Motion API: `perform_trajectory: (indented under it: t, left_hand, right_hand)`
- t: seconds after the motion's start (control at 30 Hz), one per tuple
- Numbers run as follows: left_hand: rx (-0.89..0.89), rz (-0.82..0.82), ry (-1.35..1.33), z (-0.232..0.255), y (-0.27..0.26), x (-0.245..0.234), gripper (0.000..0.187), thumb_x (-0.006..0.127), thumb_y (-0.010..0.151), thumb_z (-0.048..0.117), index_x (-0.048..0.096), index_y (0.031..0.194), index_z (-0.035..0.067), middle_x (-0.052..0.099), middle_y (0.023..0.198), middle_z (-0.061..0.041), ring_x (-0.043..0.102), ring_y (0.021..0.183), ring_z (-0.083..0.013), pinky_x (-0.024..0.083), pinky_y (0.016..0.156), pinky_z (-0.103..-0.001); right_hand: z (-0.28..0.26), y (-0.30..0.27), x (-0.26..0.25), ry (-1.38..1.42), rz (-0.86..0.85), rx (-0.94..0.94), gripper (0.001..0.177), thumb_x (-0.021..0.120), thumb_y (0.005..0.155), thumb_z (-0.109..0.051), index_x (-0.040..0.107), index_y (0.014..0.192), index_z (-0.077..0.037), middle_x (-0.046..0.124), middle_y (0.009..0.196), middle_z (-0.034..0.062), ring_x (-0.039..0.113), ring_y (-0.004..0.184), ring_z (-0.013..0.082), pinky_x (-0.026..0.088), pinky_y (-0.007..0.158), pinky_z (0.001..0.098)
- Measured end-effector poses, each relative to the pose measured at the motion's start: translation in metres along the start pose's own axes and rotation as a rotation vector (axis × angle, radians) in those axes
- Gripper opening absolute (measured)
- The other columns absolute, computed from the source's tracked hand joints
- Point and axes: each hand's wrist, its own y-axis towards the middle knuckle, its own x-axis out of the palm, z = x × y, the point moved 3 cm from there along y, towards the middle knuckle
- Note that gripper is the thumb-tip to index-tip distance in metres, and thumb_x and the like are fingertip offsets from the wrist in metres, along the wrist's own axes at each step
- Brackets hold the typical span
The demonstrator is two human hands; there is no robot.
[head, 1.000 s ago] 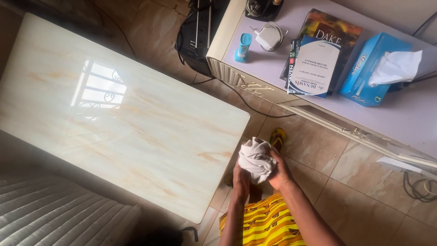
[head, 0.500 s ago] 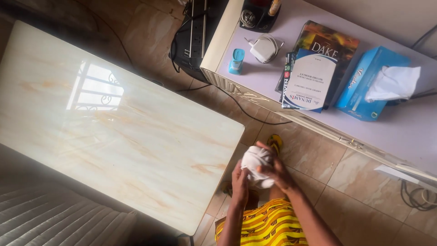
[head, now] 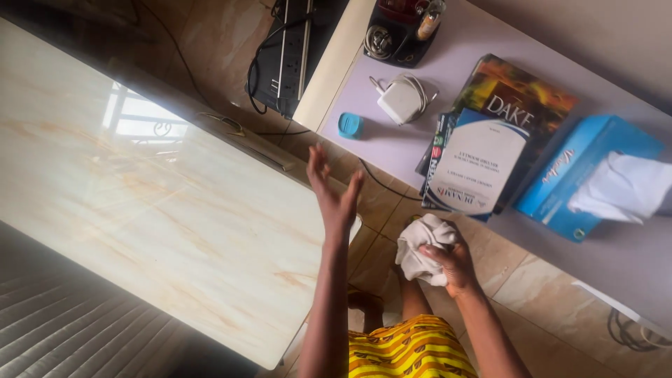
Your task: Cleaning a table surface and wiping down various books and objects with a cloth.
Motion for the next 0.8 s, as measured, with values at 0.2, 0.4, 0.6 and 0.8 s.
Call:
perform_trajectory:
  t: [0.2,0.4,0.6,0.8]
  left_hand:
    - [0.0,0.042,-0.071,-0.075,0.072,0.069,0.085,0.08,0.093,0.039,0.033,0.156,0.007,0.049,0.152,-0.017,0.049,0.14,-0.0333,0.043,0.116,-0.054]
    - [-0.187,0.348,-0.83,-0.078,0.046,0.053,0.026,0.076,0.101,0.022,0.065,0.119,0.007,0.066,0.107,-0.008,0.065,0.101,-0.0244,0.057,0.099,-0.046]
    - [-0.884,0.509,-1.364,-0.097,-0.025,0.042,0.019,0.064,0.09,0.034,0.061,0.086,0.016,0.059,0.071,0.0,0.061,0.061,-0.015,0.052,0.056,-0.028]
    - [-0.946,0.455,-1.507,-0.118,-0.077,0.05,0.019,0.064,0.091,0.027,0.056,0.085,0.011,0.055,0.069,-0.001,0.054,0.059,-0.0147,0.051,0.06,-0.027]
  right_hand:
    - [-0.038,0.037,-0.009,-0.031,0.042,-0.033,0.064,0.082,0.072,-0.008,0.058,0.131,-0.009,0.067,0.112,0.0049,0.068,0.101,0.0165,0.059,0.091,0.0344]
    - [-0.075,0.064,-0.004,-0.027,0.088,-0.255,0.058,0.081,0.077,-0.002,0.057,0.129,-0.005,0.065,0.117,0.0057,0.068,0.106,0.018,0.061,0.094,0.0368]
    - [-0.075,0.041,0.033,-0.166,0.175,-0.349,0.053,0.078,0.081,-0.011,0.056,0.129,-0.007,0.066,0.116,0.0077,0.068,0.103,0.0179,0.061,0.089,0.0341]
    - [-0.029,0.01,0.066,-0.978,0.192,-0.73,0.042,0.07,0.087,-0.022,0.06,0.123,-0.003,0.063,0.119,0.0172,0.065,0.113,0.033,0.053,0.095,0.0431]
